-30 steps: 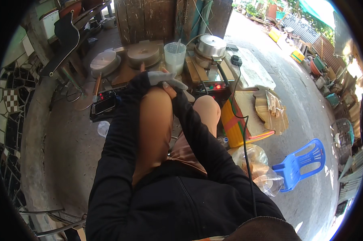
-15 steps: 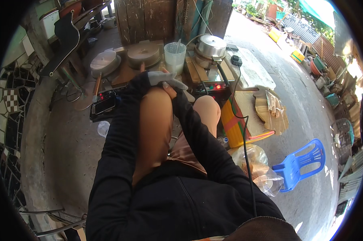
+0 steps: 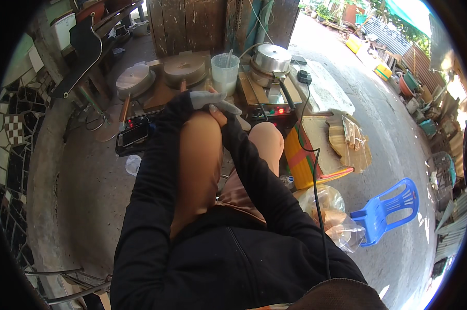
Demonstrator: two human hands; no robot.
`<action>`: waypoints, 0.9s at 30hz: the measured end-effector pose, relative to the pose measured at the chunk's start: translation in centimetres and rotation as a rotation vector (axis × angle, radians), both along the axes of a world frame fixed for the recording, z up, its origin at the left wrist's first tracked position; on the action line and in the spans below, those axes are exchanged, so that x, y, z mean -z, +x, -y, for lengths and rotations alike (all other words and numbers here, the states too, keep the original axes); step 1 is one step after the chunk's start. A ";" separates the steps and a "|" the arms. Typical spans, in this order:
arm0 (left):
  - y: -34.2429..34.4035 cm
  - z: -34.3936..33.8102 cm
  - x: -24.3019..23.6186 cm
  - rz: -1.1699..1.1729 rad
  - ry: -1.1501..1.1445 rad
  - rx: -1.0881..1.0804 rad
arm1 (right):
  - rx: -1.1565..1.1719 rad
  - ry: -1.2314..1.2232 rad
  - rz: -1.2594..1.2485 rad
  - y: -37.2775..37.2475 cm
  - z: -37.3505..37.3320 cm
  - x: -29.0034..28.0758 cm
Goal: Preparing and packaging small flatbreads or crepes on multiple heated circular plates.
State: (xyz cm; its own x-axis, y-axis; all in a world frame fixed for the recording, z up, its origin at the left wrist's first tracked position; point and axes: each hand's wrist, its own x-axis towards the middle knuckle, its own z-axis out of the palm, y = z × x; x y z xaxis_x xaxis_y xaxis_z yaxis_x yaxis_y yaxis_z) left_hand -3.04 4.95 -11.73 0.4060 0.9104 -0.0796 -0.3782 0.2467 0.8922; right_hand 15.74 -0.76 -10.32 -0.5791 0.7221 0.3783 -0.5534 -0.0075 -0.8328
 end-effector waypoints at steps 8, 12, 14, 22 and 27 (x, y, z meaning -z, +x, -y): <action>0.5 0.5 -1.1 -0.074 0.026 0.049 | -0.028 -0.024 -0.022 -0.1 -0.1 0.3; 0.5 1.0 -1.4 -0.109 0.037 0.074 | -0.006 -0.013 0.014 0.1 0.1 0.0; 0.6 1.1 -1.5 -0.126 0.042 0.087 | -0.003 -0.015 0.011 0.1 0.2 -0.1; 0.8 1.5 -2.5 -0.194 0.065 0.132 | 0.013 -0.017 -0.018 -0.2 0.4 -0.3; 1.2 2.2 -3.0 -0.241 0.083 0.161 | 0.016 -0.016 0.025 0.1 0.7 -0.7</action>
State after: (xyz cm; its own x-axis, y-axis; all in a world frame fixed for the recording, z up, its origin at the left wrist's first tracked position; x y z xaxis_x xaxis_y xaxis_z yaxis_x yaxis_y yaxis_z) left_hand -1.81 2.72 -8.77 0.5241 0.8432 -0.1192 -0.1152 0.2089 0.9711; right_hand 15.85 -1.47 -9.57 -0.5766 0.7373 0.3520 -0.5325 -0.0124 -0.8464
